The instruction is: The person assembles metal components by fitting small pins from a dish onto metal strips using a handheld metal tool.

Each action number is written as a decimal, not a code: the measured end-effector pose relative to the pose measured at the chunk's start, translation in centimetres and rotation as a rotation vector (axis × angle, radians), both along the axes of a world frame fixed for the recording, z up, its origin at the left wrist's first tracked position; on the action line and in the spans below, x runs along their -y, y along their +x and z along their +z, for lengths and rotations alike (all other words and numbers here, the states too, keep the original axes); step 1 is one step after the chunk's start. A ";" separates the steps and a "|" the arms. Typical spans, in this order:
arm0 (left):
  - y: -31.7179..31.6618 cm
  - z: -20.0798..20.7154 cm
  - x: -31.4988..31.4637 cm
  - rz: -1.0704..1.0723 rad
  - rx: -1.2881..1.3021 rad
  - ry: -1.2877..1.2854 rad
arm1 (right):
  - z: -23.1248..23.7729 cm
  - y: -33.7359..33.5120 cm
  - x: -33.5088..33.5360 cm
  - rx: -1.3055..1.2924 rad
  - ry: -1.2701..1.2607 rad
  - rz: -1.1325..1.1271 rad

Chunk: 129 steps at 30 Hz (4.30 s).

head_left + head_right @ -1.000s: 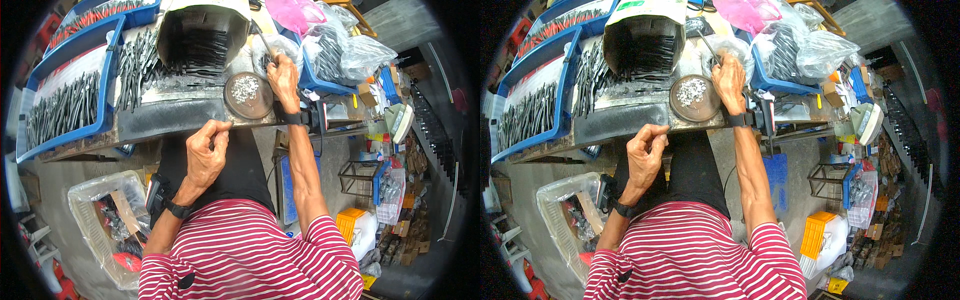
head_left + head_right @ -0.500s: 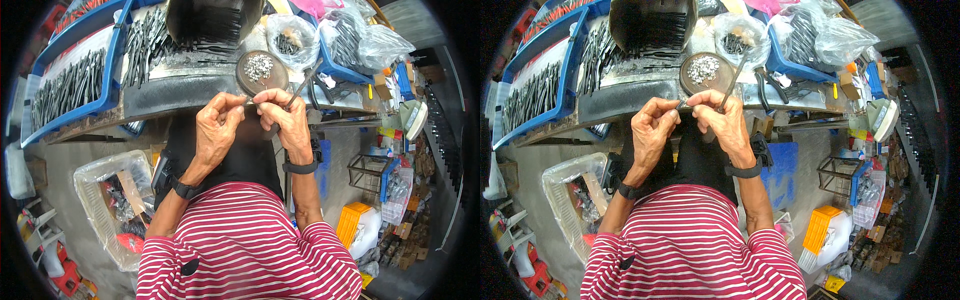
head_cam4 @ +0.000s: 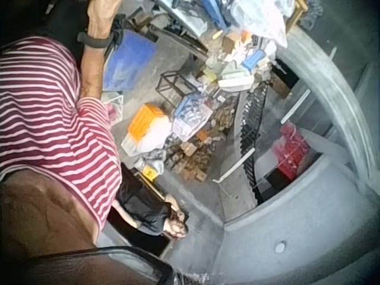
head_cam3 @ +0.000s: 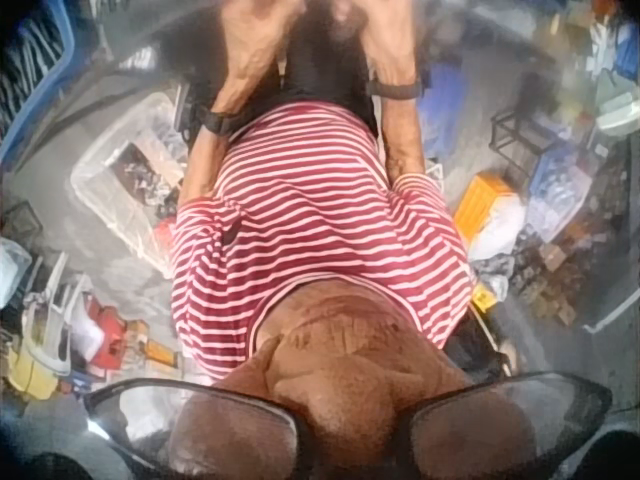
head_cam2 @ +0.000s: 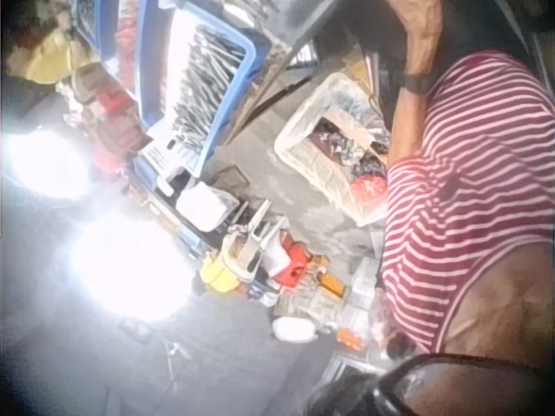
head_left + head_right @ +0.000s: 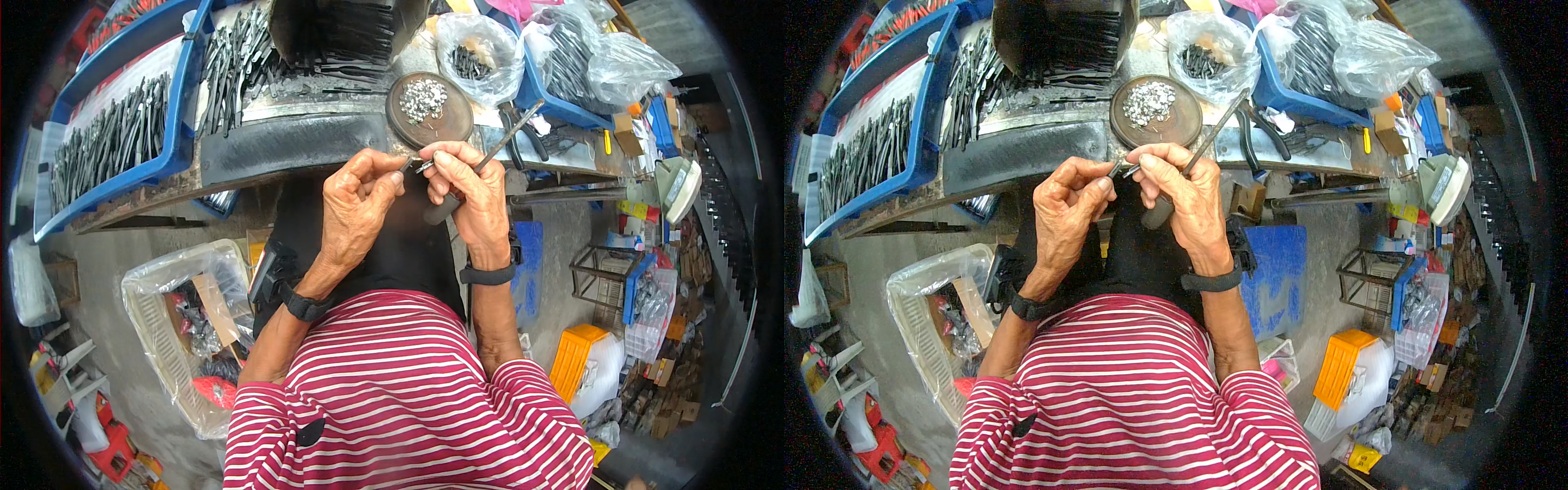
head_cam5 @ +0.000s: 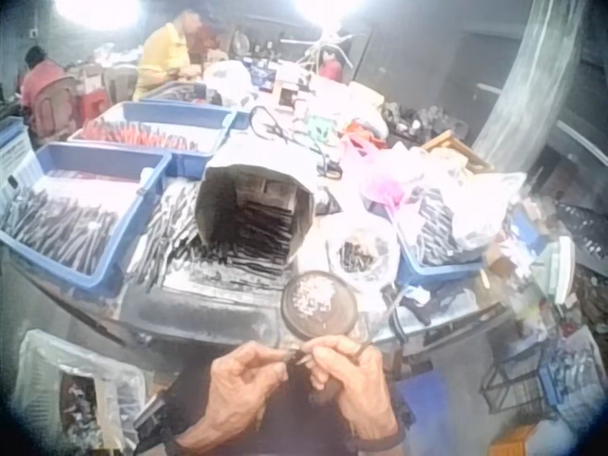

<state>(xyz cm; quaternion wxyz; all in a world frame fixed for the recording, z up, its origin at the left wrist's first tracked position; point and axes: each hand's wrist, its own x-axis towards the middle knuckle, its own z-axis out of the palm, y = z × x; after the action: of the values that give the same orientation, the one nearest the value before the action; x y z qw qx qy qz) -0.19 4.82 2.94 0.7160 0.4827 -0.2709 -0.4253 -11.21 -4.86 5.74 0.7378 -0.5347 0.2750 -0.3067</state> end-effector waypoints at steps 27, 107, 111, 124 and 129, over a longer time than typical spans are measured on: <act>-0.5 -1.0 0.1 0.052 0.460 -0.089 | -0.2 -0.4 0.4 -0.036 -0.133 0.020; -0.2 -2.5 5.2 -0.012 -0.297 -0.386 | 6.7 1.6 1.7 0.352 -0.774 -0.136; -0.2 -2.6 5.1 -0.010 -0.285 -0.394 | 8.8 1.8 1.2 0.485 -0.893 -0.261; -0.3 -2.5 5.1 -0.039 -0.284 -0.396 | 9.0 1.6 0.4 0.524 -0.970 -0.325; 0.1 -2.5 5.5 -0.016 -0.255 -0.362 | 4.2 2.1 1.2 0.275 -0.744 -0.259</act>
<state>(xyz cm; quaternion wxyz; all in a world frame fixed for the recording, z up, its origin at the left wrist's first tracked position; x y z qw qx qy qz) -0.06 -0.65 0.47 0.8160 0.2864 -0.2539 -0.4331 -9.13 -6.05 9.98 0.4797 -0.6799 0.1094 -0.5438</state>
